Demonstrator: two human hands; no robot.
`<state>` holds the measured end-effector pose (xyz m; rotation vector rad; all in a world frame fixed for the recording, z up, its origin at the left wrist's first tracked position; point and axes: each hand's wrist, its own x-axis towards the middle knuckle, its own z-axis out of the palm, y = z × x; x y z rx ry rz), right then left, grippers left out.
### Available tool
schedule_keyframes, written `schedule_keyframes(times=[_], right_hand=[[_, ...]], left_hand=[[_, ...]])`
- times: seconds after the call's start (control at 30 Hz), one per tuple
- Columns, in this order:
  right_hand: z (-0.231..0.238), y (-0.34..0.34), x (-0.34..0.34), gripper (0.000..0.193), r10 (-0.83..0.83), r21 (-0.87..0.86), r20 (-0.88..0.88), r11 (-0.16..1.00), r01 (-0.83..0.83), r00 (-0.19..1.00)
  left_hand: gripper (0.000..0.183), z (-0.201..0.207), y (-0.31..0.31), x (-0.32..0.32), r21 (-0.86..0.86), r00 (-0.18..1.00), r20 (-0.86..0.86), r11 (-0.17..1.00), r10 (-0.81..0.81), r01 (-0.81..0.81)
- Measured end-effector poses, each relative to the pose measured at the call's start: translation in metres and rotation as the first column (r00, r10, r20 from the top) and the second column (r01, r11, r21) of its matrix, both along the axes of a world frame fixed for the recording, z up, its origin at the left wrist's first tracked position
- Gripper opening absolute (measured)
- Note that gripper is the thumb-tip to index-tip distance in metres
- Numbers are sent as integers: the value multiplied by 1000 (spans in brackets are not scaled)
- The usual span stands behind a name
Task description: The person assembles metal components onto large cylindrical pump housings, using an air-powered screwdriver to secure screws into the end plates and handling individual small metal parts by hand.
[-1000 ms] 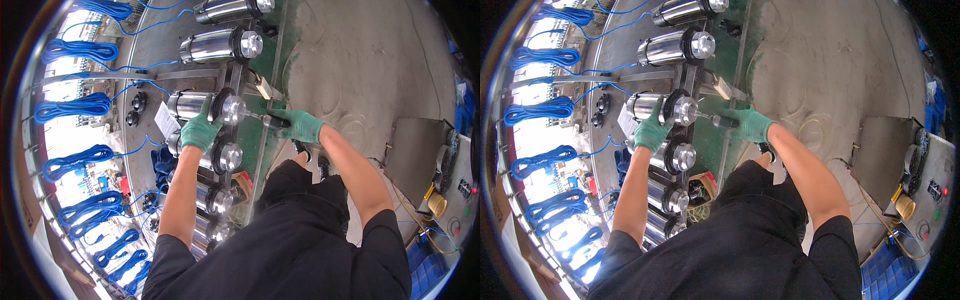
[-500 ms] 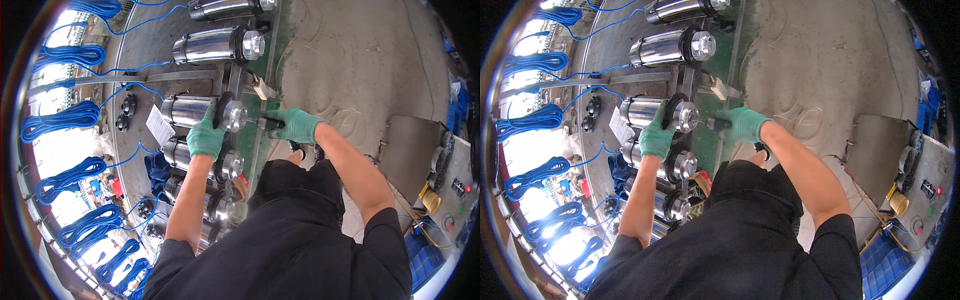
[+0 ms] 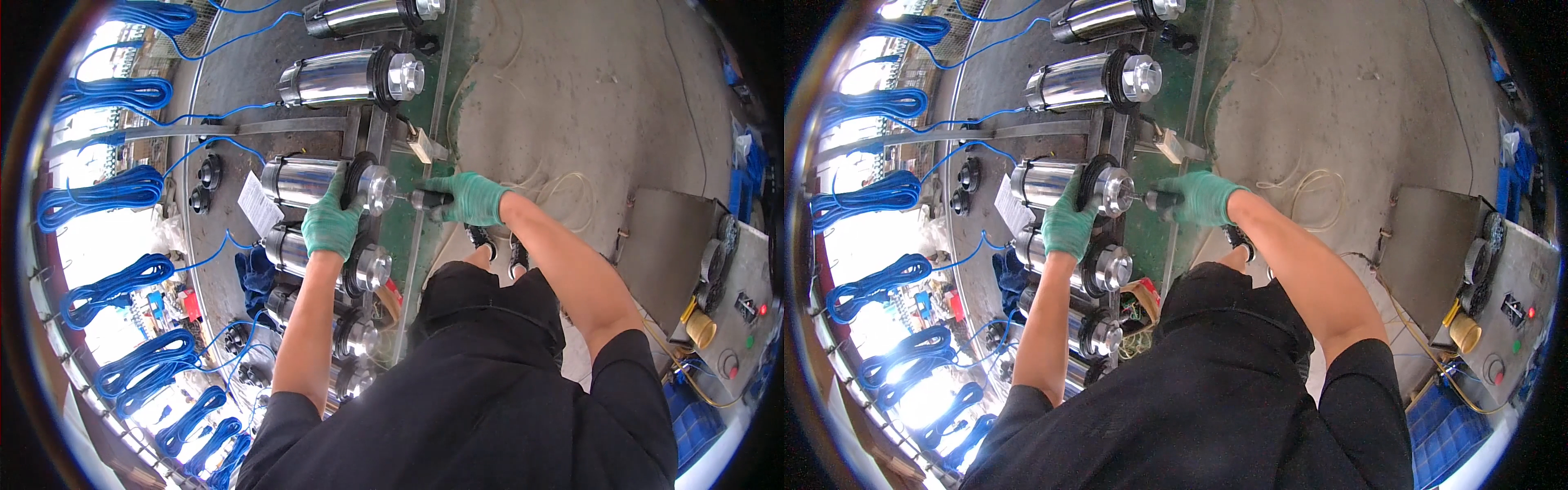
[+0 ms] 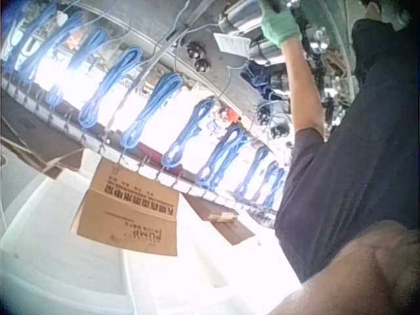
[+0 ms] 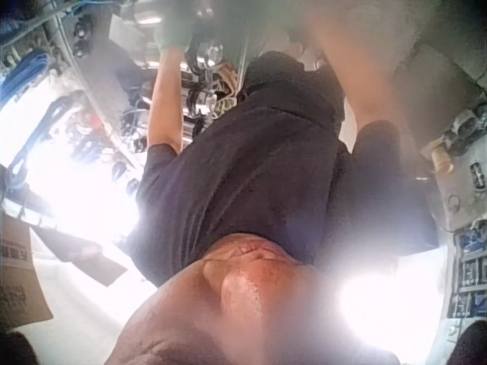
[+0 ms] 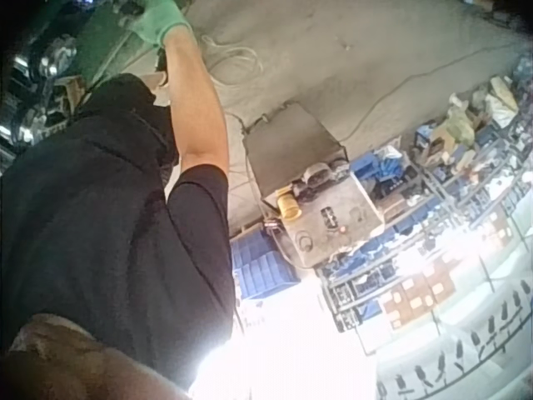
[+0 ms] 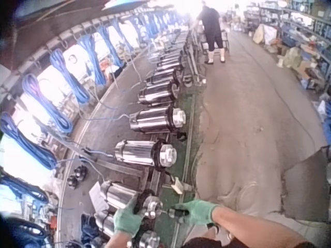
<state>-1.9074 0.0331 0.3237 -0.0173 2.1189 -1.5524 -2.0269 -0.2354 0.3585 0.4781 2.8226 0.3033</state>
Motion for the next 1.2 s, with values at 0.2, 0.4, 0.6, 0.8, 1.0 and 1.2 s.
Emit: schedule_keyframes(times=[0.2,0.4,0.6,0.8,1.0,1.2], right_hand=[[-22,0,-1,57,0,-79,-75,997,-6,997],[-35,-4,3,75,61,83,-202,996,-45,977],[-37,13,13,87,64,-179,-15,982,-66,998],[-44,33,51,83,-64,-292,-64,955,43,996],[12,64,102,81,-198,-385,142,892,238,970],[77,83,136,79,-193,-359,120,906,224,974]], left_hand=[[66,-1,0,0,-9,1000,-4,1000,0,0],[68,-7,-7,-5,-23,1000,20,1000,3,-3],[67,5,0,3,-28,1000,3,1000,1,-1],[28,33,-5,15,613,776,500,476,385,-631],[30,28,-35,69,413,392,805,-54,-445,-909],[32,49,25,133,328,304,857,-14,-416,-944]])
